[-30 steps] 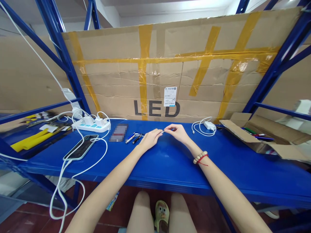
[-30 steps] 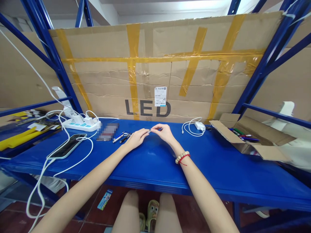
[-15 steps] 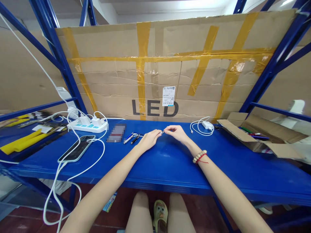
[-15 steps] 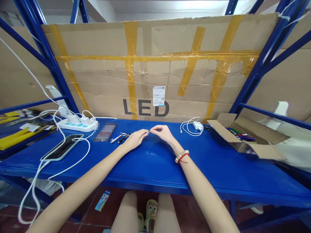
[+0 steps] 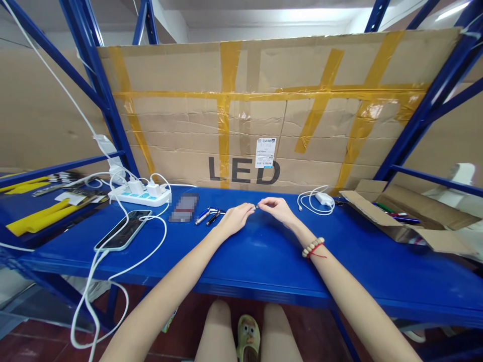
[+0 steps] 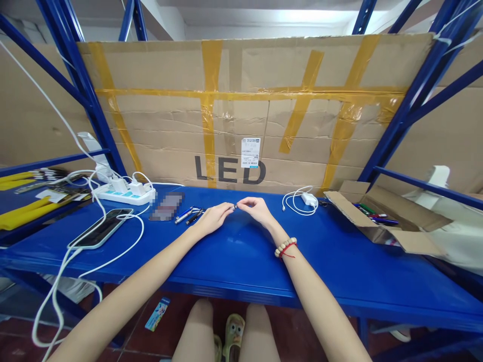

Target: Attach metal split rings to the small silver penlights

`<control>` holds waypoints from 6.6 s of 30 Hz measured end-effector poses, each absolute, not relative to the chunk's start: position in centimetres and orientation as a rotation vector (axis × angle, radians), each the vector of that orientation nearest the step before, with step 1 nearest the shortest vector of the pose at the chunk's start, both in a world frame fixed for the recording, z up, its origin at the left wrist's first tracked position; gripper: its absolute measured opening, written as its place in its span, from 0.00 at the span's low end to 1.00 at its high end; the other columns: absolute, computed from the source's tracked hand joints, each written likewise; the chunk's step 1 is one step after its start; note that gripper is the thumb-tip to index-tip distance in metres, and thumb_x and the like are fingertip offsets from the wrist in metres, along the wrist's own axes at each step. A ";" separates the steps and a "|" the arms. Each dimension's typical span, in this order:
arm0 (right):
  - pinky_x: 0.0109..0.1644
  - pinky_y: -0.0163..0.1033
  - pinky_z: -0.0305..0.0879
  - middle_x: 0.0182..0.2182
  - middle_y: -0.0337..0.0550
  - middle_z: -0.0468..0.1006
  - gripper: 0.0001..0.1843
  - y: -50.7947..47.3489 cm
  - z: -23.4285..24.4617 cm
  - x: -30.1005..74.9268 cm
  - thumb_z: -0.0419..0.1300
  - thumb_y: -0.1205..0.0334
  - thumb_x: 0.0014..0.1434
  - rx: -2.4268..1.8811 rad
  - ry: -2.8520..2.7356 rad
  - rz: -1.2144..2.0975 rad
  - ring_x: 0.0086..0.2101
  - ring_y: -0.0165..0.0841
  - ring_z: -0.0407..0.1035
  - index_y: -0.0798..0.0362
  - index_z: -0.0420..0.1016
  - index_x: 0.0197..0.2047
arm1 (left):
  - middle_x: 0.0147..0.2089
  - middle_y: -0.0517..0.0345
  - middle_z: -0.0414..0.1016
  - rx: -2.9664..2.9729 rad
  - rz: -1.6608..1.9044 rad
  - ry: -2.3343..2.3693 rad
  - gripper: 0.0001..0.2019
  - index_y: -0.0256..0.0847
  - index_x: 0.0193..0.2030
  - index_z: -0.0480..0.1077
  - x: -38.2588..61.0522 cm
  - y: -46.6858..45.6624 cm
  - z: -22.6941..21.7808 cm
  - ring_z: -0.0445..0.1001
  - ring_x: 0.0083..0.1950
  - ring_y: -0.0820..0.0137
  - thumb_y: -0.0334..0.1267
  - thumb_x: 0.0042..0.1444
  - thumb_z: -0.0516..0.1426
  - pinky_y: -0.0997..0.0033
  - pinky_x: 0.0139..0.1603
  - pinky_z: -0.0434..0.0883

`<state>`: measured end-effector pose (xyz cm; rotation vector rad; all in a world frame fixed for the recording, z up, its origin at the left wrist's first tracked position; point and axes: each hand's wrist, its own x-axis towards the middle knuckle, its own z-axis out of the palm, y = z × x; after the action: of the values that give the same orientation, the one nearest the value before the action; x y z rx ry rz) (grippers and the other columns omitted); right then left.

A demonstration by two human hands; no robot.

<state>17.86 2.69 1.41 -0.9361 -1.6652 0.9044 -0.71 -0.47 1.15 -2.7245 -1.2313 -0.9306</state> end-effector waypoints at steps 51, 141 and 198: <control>0.19 0.30 0.54 0.13 0.37 0.69 0.19 1.9 2.2 18.7 0.68 0.47 0.35 -1.086 -1.903 1.028 0.16 0.23 0.59 0.57 0.75 0.20 | 0.39 0.53 0.73 -2.772 -0.711 -1.136 0.14 0.39 0.45 0.67 -0.4 -0.5 -0.1 0.73 0.38 0.70 0.37 0.64 0.43 0.73 0.40 0.70; 0.20 0.29 0.57 0.15 0.39 0.70 0.17 1.4 2.8 18.3 0.68 0.51 0.39 -1.240 -1.835 1.052 0.19 0.25 0.62 0.58 0.77 0.23 | 0.50 0.51 0.71 -2.955 -1.267 -1.106 0.11 0.40 0.48 0.65 0.0 -0.3 0.3 0.69 0.51 0.67 0.36 0.62 0.46 0.67 0.54 0.65; 0.21 0.27 0.55 0.17 0.36 0.67 0.23 0.2 4.5 17.7 0.69 0.46 0.33 -1.301 -1.626 1.159 0.20 0.22 0.61 0.58 0.70 0.21 | 0.46 0.53 0.75 -2.778 -1.556 -1.287 0.12 0.40 0.49 0.65 1.2 -0.8 0.0 0.73 0.46 0.67 0.35 0.60 0.49 0.70 0.49 0.68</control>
<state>17.65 0.18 4.48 -1.3013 -1.6262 1.1585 1.21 -0.76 -0.02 -2.7781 -1.2870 -1.5565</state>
